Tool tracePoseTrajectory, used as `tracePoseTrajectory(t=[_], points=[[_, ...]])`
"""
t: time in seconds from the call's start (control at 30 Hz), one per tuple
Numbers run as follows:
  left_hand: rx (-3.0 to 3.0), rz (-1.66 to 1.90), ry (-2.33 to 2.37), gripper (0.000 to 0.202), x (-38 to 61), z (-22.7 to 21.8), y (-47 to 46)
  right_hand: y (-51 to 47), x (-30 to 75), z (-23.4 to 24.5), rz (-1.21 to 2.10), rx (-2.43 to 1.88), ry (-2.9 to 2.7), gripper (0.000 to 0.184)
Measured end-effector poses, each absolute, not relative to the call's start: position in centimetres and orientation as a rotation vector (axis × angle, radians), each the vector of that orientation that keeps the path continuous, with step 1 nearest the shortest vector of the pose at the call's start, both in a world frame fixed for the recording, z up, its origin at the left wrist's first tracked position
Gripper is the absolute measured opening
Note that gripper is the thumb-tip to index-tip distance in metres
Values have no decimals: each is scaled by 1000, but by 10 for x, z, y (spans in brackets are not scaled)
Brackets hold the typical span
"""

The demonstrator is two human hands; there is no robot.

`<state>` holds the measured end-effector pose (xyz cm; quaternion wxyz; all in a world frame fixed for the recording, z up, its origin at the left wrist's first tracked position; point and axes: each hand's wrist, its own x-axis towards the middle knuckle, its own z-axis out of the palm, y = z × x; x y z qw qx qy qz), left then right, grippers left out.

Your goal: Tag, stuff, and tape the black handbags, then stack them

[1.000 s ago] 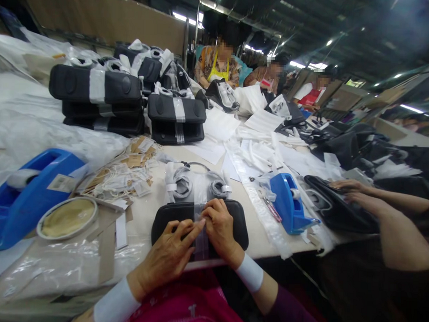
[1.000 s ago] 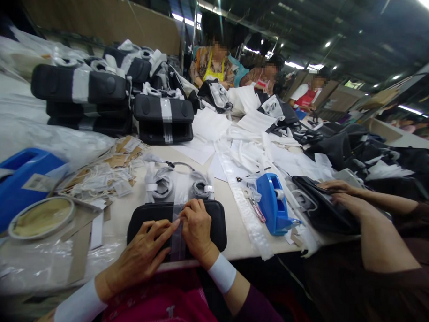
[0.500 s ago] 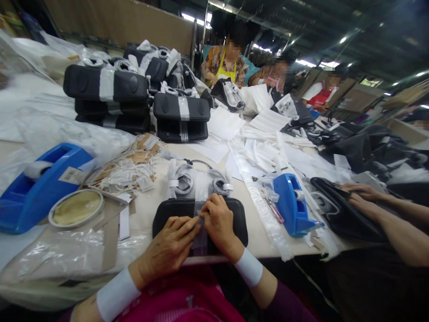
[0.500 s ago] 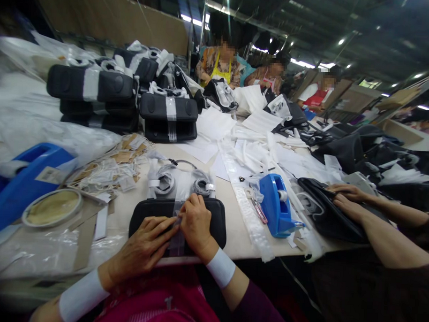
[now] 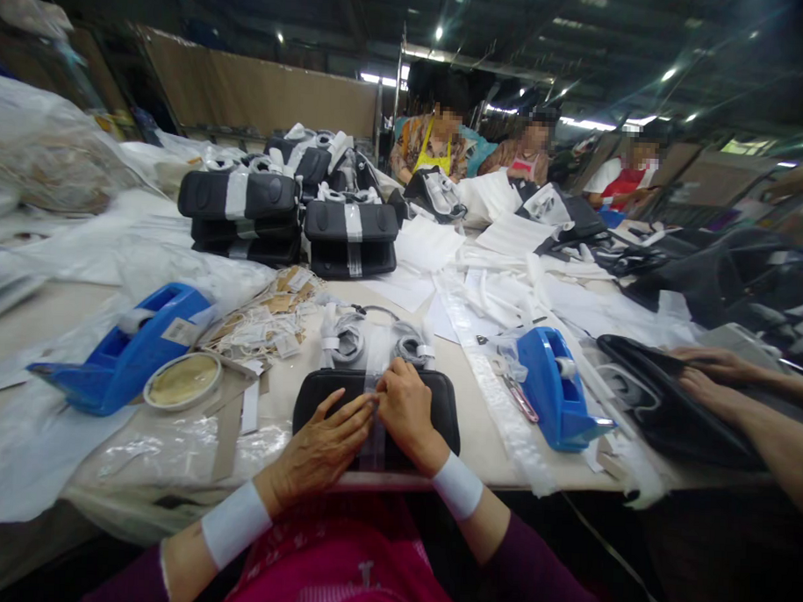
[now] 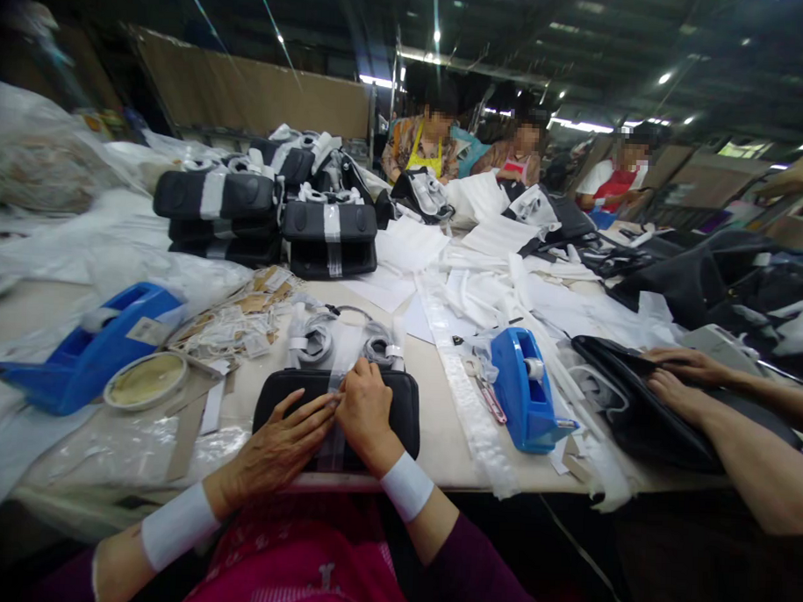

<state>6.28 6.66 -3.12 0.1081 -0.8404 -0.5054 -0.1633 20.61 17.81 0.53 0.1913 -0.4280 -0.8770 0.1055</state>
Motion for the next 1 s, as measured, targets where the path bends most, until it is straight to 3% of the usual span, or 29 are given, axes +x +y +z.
tracePoseTrajectory(t=[0.4,0.53,0.67,0.83,1.0], points=[[-2431,-499,-1556,47,65,-31,68,183,204,6,331,-1210,-2454,3],[-2418,-438,-1506,44,65,-23,69,183,222,19,555,-995,-2219,17],[-2395,-492,-1455,45,63,-26,72,199,305,40,637,-951,-1831,16],[-2389,-715,-1504,49,61,-48,79,252,460,58,341,-1546,-1464,26],[-2364,-772,-1467,46,63,-50,81,280,522,54,780,-1699,-1493,39]])
